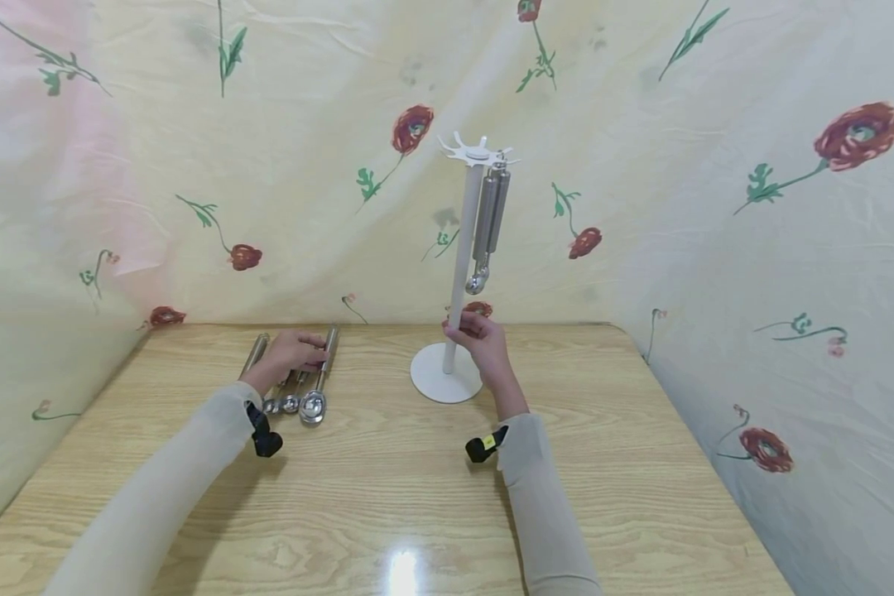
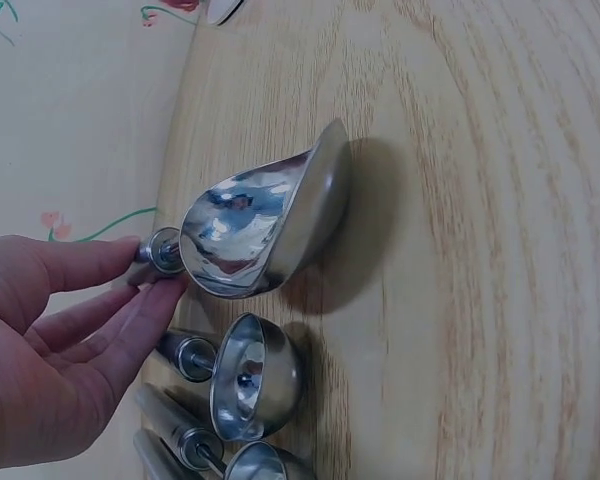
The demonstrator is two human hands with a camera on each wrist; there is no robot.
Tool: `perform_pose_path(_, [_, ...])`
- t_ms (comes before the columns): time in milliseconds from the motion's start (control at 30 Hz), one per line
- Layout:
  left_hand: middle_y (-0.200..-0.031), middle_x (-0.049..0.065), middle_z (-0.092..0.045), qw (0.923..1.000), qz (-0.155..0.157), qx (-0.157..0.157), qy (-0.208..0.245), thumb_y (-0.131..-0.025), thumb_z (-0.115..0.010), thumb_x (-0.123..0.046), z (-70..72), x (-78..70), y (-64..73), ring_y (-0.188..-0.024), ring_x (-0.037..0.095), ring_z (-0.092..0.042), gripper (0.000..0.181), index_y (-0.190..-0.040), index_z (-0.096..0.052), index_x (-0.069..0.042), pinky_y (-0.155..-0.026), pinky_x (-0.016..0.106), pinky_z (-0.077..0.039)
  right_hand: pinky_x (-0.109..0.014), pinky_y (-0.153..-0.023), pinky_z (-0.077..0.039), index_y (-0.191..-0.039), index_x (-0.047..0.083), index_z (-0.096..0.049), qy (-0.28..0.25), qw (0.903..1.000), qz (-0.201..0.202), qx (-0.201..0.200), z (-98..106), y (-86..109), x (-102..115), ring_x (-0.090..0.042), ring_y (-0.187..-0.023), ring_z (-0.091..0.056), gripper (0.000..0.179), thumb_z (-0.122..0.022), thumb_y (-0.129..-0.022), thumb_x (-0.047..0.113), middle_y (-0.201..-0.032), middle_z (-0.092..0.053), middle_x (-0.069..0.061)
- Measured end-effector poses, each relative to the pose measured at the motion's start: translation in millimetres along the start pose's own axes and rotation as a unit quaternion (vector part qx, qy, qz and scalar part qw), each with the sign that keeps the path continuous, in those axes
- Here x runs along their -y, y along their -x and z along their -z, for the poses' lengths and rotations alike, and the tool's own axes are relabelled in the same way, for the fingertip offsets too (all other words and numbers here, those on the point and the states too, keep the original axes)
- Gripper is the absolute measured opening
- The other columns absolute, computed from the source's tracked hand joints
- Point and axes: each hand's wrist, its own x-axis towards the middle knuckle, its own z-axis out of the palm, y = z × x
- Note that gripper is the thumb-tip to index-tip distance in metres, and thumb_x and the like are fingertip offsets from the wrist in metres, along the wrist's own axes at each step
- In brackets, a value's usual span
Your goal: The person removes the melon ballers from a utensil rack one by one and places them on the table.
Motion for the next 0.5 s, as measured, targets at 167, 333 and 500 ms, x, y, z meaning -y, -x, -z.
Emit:
perform_pose_path(167, [-0.127,0.029,-0.066,0.9998,-0.004,-0.005,-0.02,-0.094,-0.07,-0.003,-0.2,-1.6,0.9,-0.088,0.018,-0.072,0.038,-0.129,-0.063,0.01,-0.083,0.033,-0.064,-0.022,-0.095,-0.057,-0.128,-0.01,-0.06,0.005,1.0,-0.002,0.0,0.2,0.4,0.1,-0.004,-0.097,-0.072,0.037,-0.07,-0.095,0.003,-0.098,-0.075,0.014])
perform_pose_path(333, [-0.123,0.028,-0.068,0.9986,-0.01,-0.012,-0.05,-0.092,-0.072,-0.003,-0.8,-2.9,1.2,-0.086,0.02,-0.073,0.037,-0.127,-0.065,0.009,-0.076,0.031,-0.064,-0.021,-0.094,-0.058,-0.125,-0.007,-0.063,0.0,1.0,0.0,-0.002,0.2,0.2,-0.7,-0.005,-0.098,-0.072,0.034,-0.071,-0.095,0.004,-0.098,-0.076,0.013])
perform_pose_path(500, [-0.119,0.027,-0.07,0.9968,-0.014,-0.017,-0.076,-0.092,-0.073,-0.004,-1.7,-6.1,3.7,-0.086,0.022,-0.074,0.036,-0.126,-0.066,0.007,-0.075,0.031,-0.064,-0.021,-0.093,-0.057,-0.125,-0.007,-0.063,-0.002,1.0,0.0,-0.002,0.3,-0.4,-1.6,-0.005,-0.097,-0.072,0.034,-0.072,-0.094,0.005,-0.097,-0.076,0.014])
